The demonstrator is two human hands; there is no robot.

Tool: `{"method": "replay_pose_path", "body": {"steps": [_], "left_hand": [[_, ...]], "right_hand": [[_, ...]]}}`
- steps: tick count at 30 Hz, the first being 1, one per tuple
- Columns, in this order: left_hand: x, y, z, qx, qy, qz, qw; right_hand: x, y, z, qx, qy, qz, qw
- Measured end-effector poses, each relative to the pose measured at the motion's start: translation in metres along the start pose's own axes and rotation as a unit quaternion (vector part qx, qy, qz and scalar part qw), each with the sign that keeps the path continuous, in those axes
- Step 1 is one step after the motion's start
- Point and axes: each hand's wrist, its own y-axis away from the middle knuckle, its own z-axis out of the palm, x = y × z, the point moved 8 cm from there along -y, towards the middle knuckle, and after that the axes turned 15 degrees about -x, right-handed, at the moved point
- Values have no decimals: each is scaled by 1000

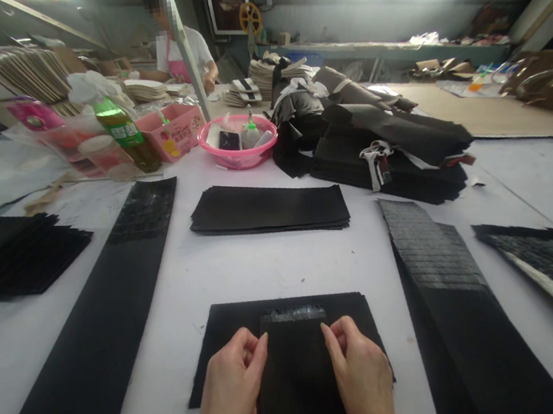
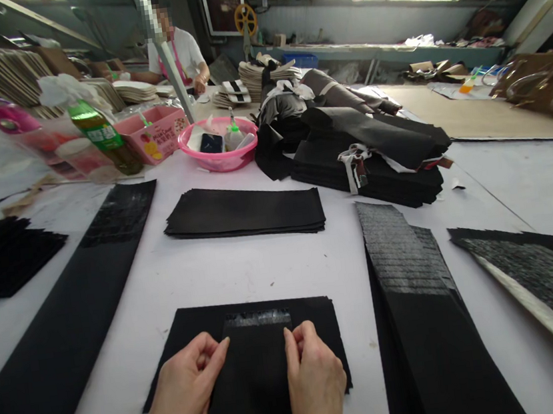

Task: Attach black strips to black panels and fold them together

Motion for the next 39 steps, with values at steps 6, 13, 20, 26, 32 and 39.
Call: {"method": "replay_pose_path", "body": {"steps": [6, 13, 20, 26, 32, 39], "left_hand": [[-3, -2, 1, -4, -10, 5, 1000], [-1, -1, 0, 6, -10, 13, 1000], [4, -1, -4, 21, -38, 24, 999], [4, -1, -2, 12, -39, 17, 999], [6, -1, -4, 14, -59, 14, 998], [8, -1, -5, 28, -111, 21, 993]], "right_hand": [[1, -2, -1, 7, -1, 4, 1000], [4, -3, 0, -23, -19, 33, 999], [4, -4, 1, -41, -27, 45, 998], [2, -3, -1, -43, -19, 46, 998], [2, -2, -1, -54, -4, 58, 997], [-3, -4, -1, -61, 19, 49, 997]]}}
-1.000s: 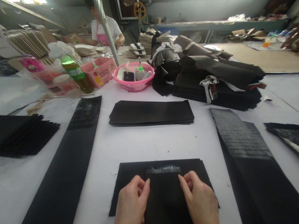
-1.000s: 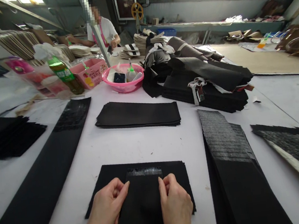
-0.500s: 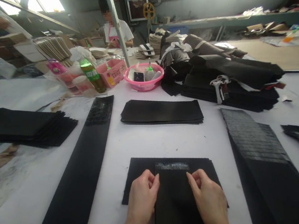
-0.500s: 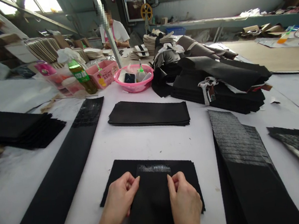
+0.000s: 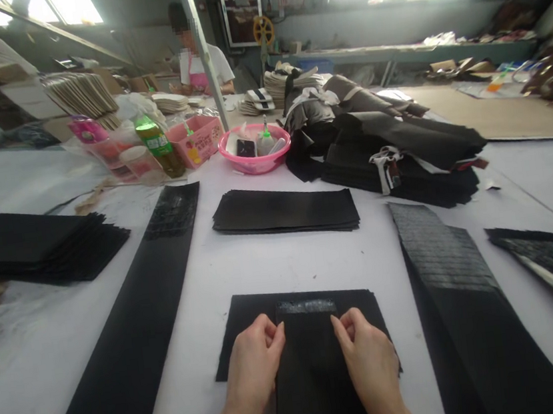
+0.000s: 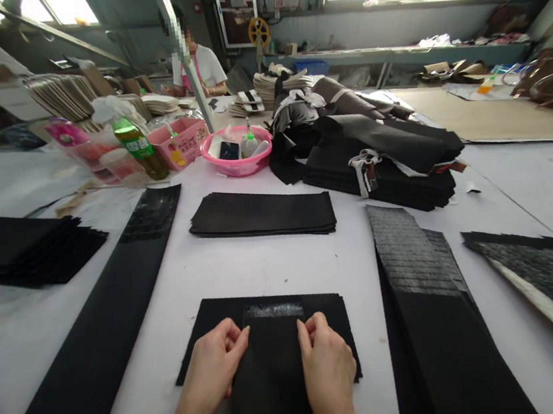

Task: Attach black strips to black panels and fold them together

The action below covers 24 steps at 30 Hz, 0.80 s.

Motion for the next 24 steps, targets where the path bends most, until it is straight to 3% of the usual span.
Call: {"method": "replay_pose_path", "body": {"steps": [10, 15, 19, 22, 24], "left_hand": [[11, 3, -4, 38, -120, 4, 992], [29, 18, -6, 131, -256, 22, 958], [49, 28, 1, 188, -342, 127, 912], [58, 30, 16, 148, -364, 256, 883], [57, 30, 23, 120, -365, 301, 873]], "right_hand": [[-4, 3, -6, 5, 42, -3, 999], [-8, 7, -9, 24, 78, -1, 997], [-10, 10, -9, 44, 100, -12, 994], [-11, 10, -9, 56, 108, -23, 992], [-10, 10, -9, 64, 112, -31, 991]]}}
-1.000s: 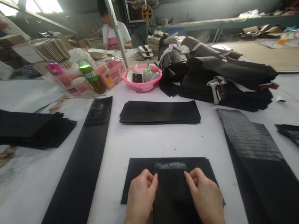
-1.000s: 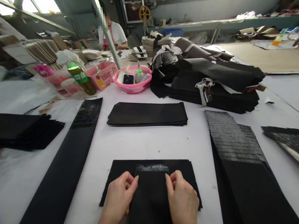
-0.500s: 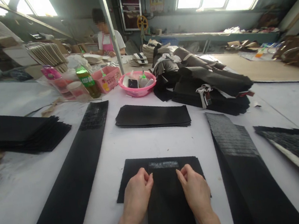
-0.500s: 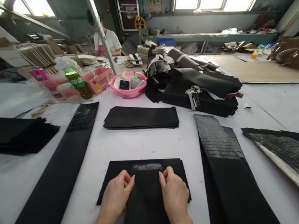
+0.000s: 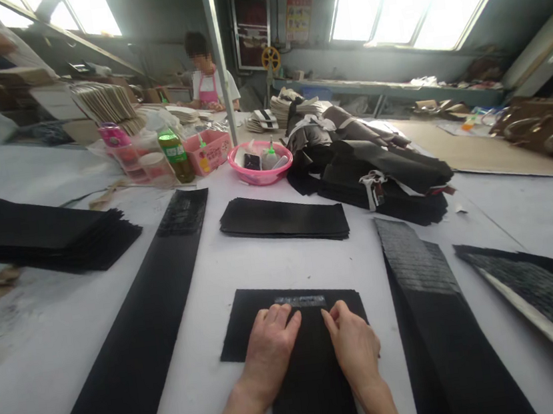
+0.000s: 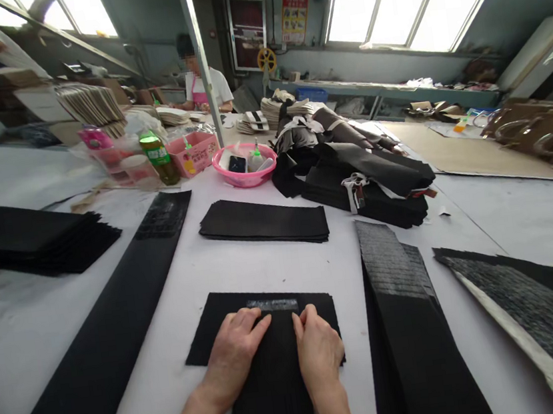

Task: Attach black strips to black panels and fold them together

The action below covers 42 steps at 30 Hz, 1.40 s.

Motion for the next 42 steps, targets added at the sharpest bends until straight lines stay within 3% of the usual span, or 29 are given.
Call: {"method": "replay_pose_path", "body": {"steps": [5, 9, 13, 19, 26, 42], "left_hand": [[-4, 2, 6, -12, 10, 6, 1000], [-6, 4, 9, -11, 18, 3, 1000], [-7, 6, 4, -2, 32, -1, 999], [-13, -2, -9, -4, 74, -11, 997], [-18, -17, -14, -9, 50, -4, 999], [-13, -25, -16, -1, 29, 57, 998]], "right_hand": [[-2, -6, -10, 10, -7, -44, 999], [-30, -11, -28, 47, 32, -180, 982], [-54, -17, -30, 13, 75, -263, 962], [-66, -26, -30, -36, 94, -292, 951], [-67, -38, -30, -82, 88, -325, 938], [-59, -27, -24, -60, 83, -410, 907]]}}
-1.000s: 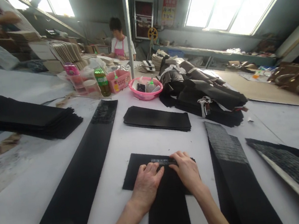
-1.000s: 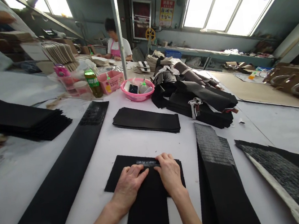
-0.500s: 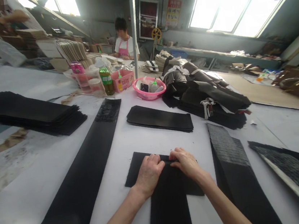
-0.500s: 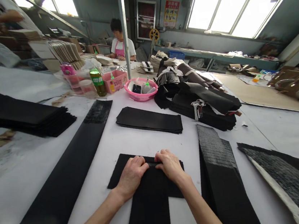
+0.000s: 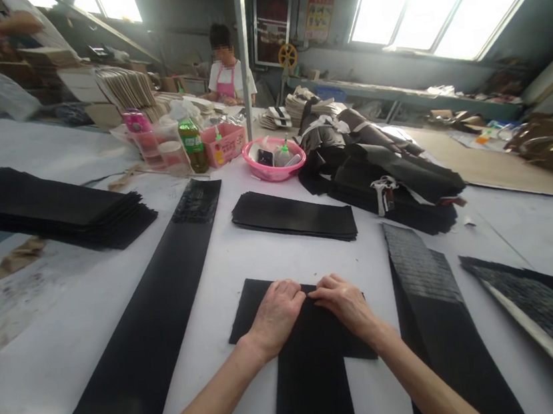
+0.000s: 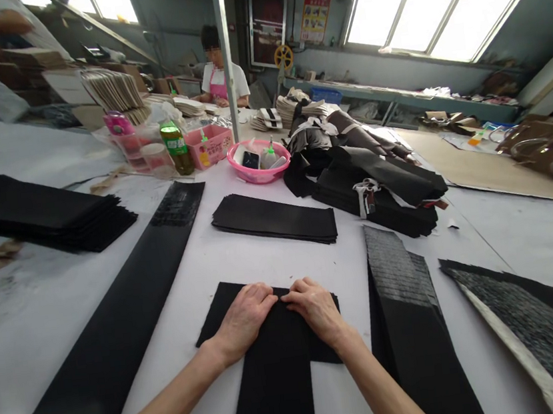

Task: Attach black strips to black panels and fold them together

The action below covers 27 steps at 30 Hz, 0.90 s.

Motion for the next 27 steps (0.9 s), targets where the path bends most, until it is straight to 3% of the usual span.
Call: {"method": "replay_pose_path", "body": {"steps": [14, 27], "left_hand": [[8, 2, 9, 12, -71, 45, 996], [14, 1, 18, -13, -137, 52, 989]], "right_hand": [[-6, 11, 11, 40, 67, -36, 996], [0, 17, 11, 22, 87, -60, 994]]}}
